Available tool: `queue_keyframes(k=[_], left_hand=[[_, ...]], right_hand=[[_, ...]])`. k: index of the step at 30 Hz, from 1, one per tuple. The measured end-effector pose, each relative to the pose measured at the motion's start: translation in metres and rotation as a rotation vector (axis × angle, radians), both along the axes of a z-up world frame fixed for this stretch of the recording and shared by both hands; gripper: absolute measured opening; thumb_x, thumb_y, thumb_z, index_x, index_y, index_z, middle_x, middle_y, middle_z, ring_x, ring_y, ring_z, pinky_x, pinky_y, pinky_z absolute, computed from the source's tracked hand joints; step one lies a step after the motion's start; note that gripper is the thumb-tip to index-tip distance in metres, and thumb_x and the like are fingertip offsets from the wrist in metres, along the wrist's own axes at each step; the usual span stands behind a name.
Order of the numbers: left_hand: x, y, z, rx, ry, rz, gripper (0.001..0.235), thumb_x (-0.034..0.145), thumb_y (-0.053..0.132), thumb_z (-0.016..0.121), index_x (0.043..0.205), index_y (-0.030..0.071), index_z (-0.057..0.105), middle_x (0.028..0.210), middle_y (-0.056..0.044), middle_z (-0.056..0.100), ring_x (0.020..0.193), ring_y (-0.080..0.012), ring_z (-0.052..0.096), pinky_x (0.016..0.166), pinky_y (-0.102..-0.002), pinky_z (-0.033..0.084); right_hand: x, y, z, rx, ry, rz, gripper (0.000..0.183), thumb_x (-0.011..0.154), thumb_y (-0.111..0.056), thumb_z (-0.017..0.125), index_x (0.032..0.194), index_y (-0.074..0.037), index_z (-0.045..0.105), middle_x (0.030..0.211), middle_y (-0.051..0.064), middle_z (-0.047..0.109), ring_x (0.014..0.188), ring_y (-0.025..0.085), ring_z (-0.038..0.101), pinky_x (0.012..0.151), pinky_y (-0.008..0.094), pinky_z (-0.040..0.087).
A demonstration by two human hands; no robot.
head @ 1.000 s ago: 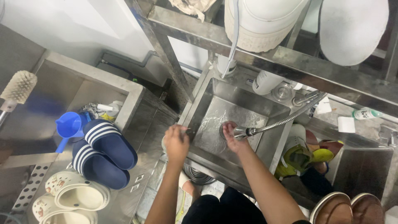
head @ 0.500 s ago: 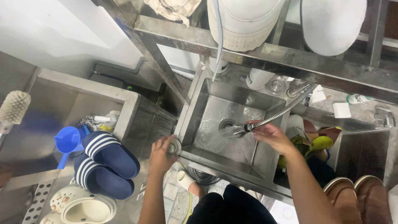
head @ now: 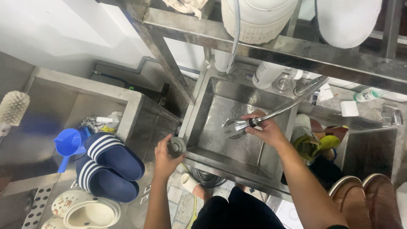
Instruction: The person cleans a pair of colorful sneakers using a pressure washer, a sponge, and a cleaning solution. They scrub the shoes with a sponge and rinse them with water from a sink and a pressure washer.
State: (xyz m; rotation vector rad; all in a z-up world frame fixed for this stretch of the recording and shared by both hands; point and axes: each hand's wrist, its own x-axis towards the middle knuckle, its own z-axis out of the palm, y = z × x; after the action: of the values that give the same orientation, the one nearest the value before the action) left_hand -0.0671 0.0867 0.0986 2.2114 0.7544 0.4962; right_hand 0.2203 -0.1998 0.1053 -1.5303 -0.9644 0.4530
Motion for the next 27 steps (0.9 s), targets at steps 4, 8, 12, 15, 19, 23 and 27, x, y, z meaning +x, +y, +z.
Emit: queue_keyframes(k=[4, 8, 12, 15, 19, 23, 27], left_hand=[[0.002, 0.0, -0.006, -0.084, -0.029, 0.027, 0.095, 0.058, 0.01, 0.092, 0.143, 0.013, 0.05, 0.134, -0.01, 0.056, 0.118, -0.0298, 0.054, 0.088, -0.04, 0.057], [0.01, -0.003, -0.006, -0.079, -0.054, 0.011, 0.097, 0.057, 0.008, 0.092, 0.144, 0.012, 0.049, 0.133, -0.01, 0.054, 0.12, -0.0297, 0.053, 0.088, -0.04, 0.058], [0.018, -0.011, -0.008, -0.136, -0.043, 0.019, 0.095, 0.058, 0.008, 0.092, 0.143, 0.013, 0.05, 0.135, -0.011, 0.052, 0.123, -0.0302, 0.049, 0.088, -0.041, 0.058], [0.024, -0.017, -0.006, -0.102, -0.073, -0.013, 0.094, 0.058, 0.008, 0.093, 0.142, 0.012, 0.05, 0.136, -0.011, 0.052, 0.125, -0.0314, 0.047, 0.091, -0.043, 0.056], [0.028, -0.022, -0.002, -0.119, -0.082, -0.037, 0.092, 0.06, 0.01, 0.092, 0.142, 0.013, 0.051, 0.137, -0.011, 0.051, 0.126, -0.0307, 0.047, 0.092, -0.041, 0.057], [0.02, -0.02, 0.007, -0.105, -0.083, 0.018, 0.092, 0.06, 0.012, 0.092, 0.142, 0.014, 0.052, 0.133, -0.01, 0.053, 0.122, -0.0287, 0.052, 0.089, -0.04, 0.058], [-0.002, -0.013, 0.012, -0.08, -0.089, 0.092, 0.092, 0.06, 0.013, 0.092, 0.143, 0.014, 0.052, 0.133, -0.01, 0.053, 0.118, -0.0271, 0.056, 0.084, -0.038, 0.058]], right_hand=[[-0.005, -0.009, -0.011, -0.206, 0.012, -0.024, 0.026, 0.078, -0.007, 0.085, 0.103, -0.008, 0.077, 0.104, 0.005, 0.062, 0.1, 0.02, 0.065, 0.092, 0.035, 0.054], [-0.002, -0.043, -0.024, -0.665, 0.078, -0.033, 0.023, 0.073, -0.014, 0.086, 0.096, -0.012, 0.081, 0.105, 0.006, 0.06, 0.101, 0.022, 0.064, 0.092, 0.038, 0.054], [0.003, -0.072, -0.048, -0.654, -0.057, -0.039, 0.027, 0.07, -0.015, 0.089, 0.096, -0.013, 0.083, 0.11, 0.01, 0.062, 0.104, 0.026, 0.064, 0.09, 0.039, 0.053], [0.013, -0.068, -0.073, -0.637, 0.02, -0.055, 0.029, 0.077, -0.019, 0.083, 0.105, -0.018, 0.079, 0.11, 0.008, 0.076, 0.104, 0.023, 0.073, 0.093, 0.035, 0.057], [0.038, -0.053, -0.101, -0.743, -0.11, -0.17, 0.03, 0.078, -0.018, 0.083, 0.107, -0.017, 0.079, 0.115, 0.011, 0.069, 0.106, 0.026, 0.068, 0.094, 0.036, 0.055], [0.054, -0.024, -0.107, -0.506, -0.185, -0.289, 0.03, 0.078, -0.018, 0.083, 0.107, -0.014, 0.076, 0.117, 0.013, 0.064, 0.104, 0.028, 0.067, 0.092, 0.038, 0.055], [0.051, 0.023, -0.088, -0.348, -0.274, -0.37, 0.028, 0.082, -0.019, 0.083, 0.109, -0.013, 0.078, 0.114, 0.013, 0.067, 0.106, 0.029, 0.065, 0.092, 0.038, 0.052]])
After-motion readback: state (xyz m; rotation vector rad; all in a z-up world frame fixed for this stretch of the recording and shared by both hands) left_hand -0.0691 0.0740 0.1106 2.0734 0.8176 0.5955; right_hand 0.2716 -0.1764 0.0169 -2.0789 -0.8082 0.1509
